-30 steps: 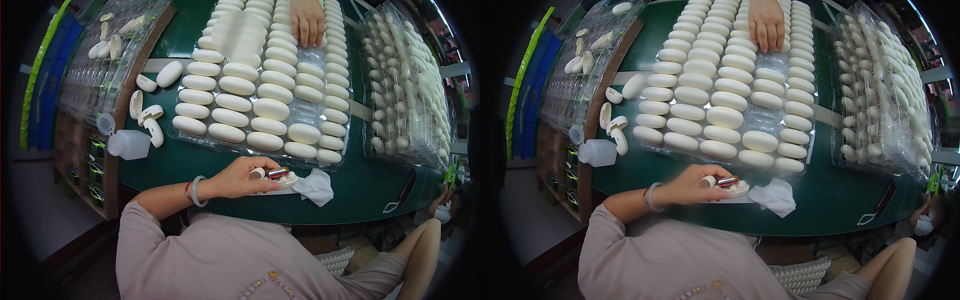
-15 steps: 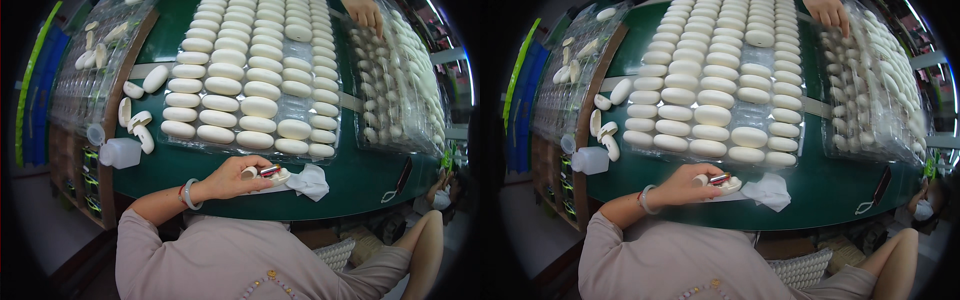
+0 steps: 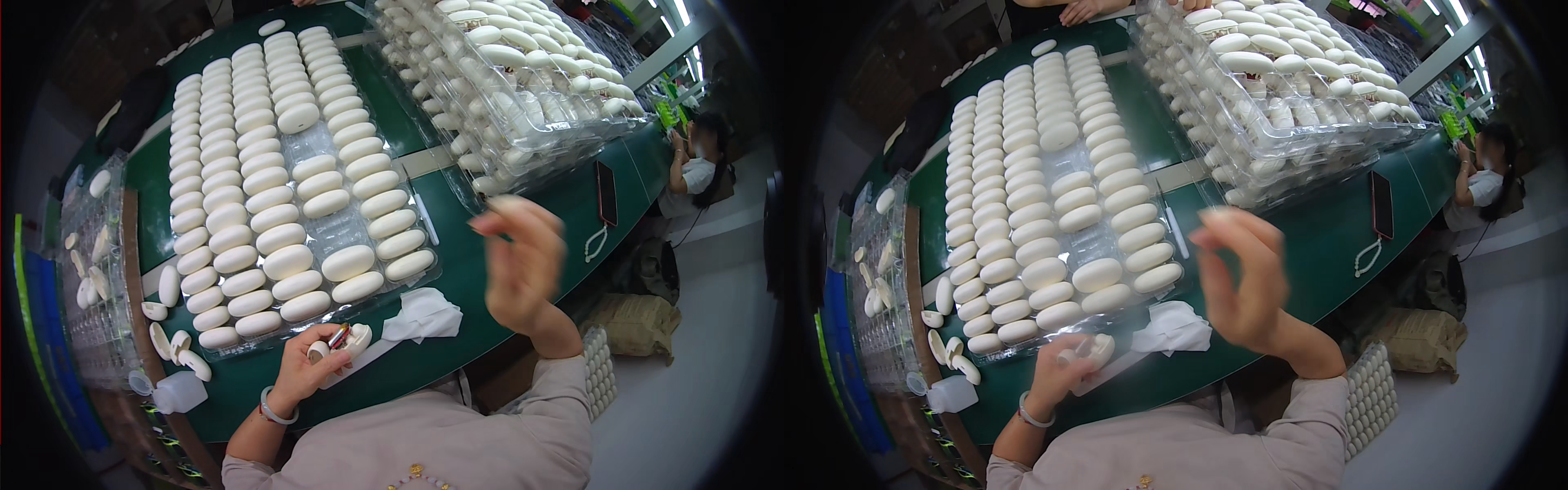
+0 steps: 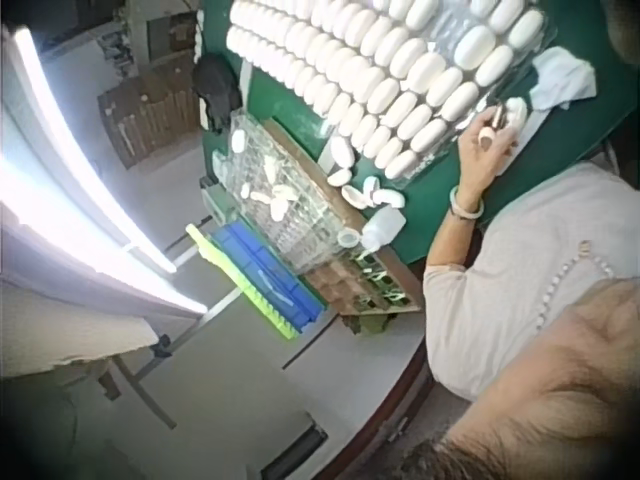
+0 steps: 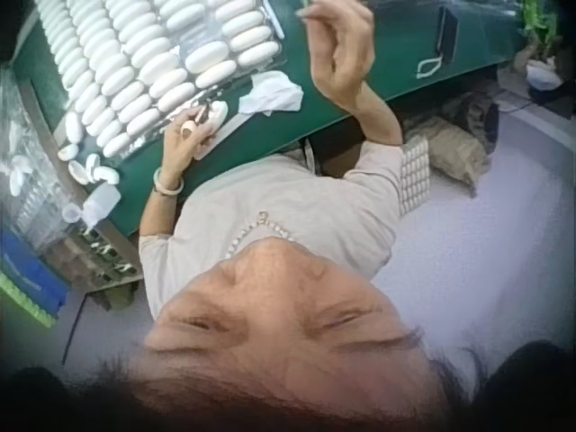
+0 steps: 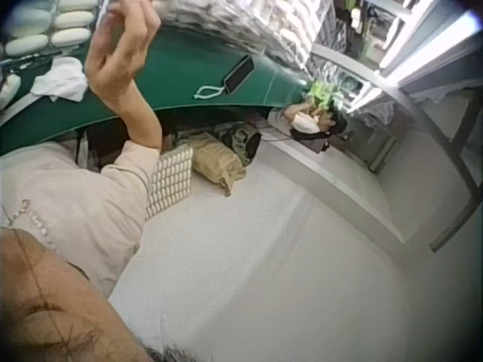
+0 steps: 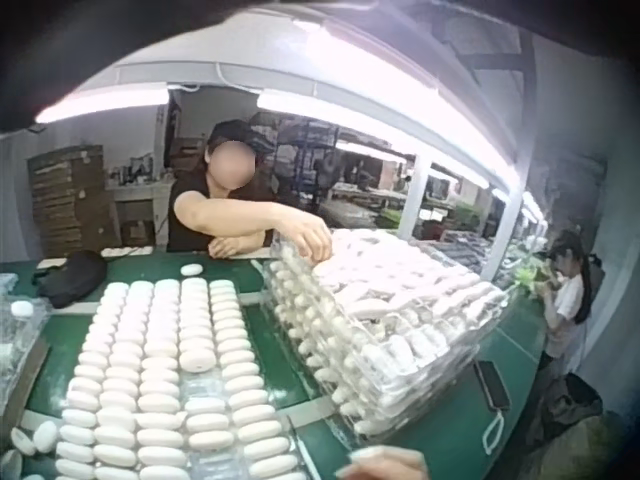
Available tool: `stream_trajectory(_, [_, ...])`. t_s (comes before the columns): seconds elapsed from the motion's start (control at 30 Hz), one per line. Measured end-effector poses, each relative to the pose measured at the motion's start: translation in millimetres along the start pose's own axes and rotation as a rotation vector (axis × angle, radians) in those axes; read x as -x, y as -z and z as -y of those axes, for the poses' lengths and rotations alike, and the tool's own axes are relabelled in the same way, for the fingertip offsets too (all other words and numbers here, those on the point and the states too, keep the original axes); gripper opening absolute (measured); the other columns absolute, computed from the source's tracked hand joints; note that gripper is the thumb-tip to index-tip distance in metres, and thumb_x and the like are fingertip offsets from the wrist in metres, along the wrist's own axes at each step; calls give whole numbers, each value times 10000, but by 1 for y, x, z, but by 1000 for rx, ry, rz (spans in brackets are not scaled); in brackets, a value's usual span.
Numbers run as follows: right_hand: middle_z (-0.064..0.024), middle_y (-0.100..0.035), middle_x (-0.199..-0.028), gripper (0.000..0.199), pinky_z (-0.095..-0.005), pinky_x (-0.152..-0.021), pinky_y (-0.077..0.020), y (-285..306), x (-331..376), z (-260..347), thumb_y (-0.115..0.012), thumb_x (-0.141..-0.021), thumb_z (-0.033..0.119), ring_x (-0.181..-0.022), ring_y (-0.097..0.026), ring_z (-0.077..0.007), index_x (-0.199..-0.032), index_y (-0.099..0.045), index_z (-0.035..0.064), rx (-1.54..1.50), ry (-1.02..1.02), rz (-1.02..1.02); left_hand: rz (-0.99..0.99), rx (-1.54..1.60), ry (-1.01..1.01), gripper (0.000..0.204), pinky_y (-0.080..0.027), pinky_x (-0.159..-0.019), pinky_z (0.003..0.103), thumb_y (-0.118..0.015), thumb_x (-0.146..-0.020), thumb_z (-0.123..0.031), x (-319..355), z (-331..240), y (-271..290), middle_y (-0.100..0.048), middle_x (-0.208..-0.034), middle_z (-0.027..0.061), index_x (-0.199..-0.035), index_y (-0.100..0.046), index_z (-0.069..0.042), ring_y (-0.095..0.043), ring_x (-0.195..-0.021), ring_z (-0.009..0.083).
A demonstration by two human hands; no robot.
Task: The person assembles earbud charging cases by wiping plastic shell pieces with a cloth, smoothing edges with a nail file, and fitting internal electronic components into the casing shells by hand.
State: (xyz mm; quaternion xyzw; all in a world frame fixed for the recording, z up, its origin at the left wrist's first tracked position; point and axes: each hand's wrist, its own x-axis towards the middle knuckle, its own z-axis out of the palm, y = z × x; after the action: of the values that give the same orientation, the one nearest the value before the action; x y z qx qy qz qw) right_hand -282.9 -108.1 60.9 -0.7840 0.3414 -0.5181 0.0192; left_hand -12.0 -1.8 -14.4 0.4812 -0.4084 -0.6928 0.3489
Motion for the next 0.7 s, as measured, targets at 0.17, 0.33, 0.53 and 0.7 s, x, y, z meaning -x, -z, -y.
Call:
stream_trajectory(0.17, [-177, -527, -998, 302, -393, -718, -478, -75, 20, -56, -541, -811, 29, -835, -578, -327, -1106, -479, 18, 143, -359, 334, -25, -10, -34, 321, -492, -587, 216, -663, -783, -85, 12, -1, 0, -613, -865, 70, -1066, -548, 14, -610, -715, 115])
stream_trajectory(0.33, [-196, -551, -999, 371, -424, -778, -443, -92, 18, -81, -587, -760, 47, -878, -552, -375, -1111, -488, -16, 257, -591, 573, -15, -84, -37, 294, -485, -586, 216, -661, -787, -88, 8, -6, 0, -605, -856, 51, -1048, -562, 6, -600, -723, 103])
stream_trajectory(0.53, [-225, -518, -997, 347, -410, -759, -437, -79, 10, -71, -490, -797, 6, -874, -532, -373, -1141, -464, -21, 396, -456, 467, -79, 143, -95, 320, -497, -546, 201, -680, -772, -100, 15, -15, 2, -591, -901, 56, -1048, -560, 9, -602, -756, 105])
stream_trajectory(0.7, [-130, -485, -838, 304, -308, -648, -426, -52, -16, 13, -424, -835, -51, -714, -493, -218, -1119, -528, -28, -61, -386, 345, -152, 30, -239, 357, -453, -698, 207, -714, -751, -135, 21, -22, 13, -593, -951, 53, -1048, -575, 6, -558, -818, 79])
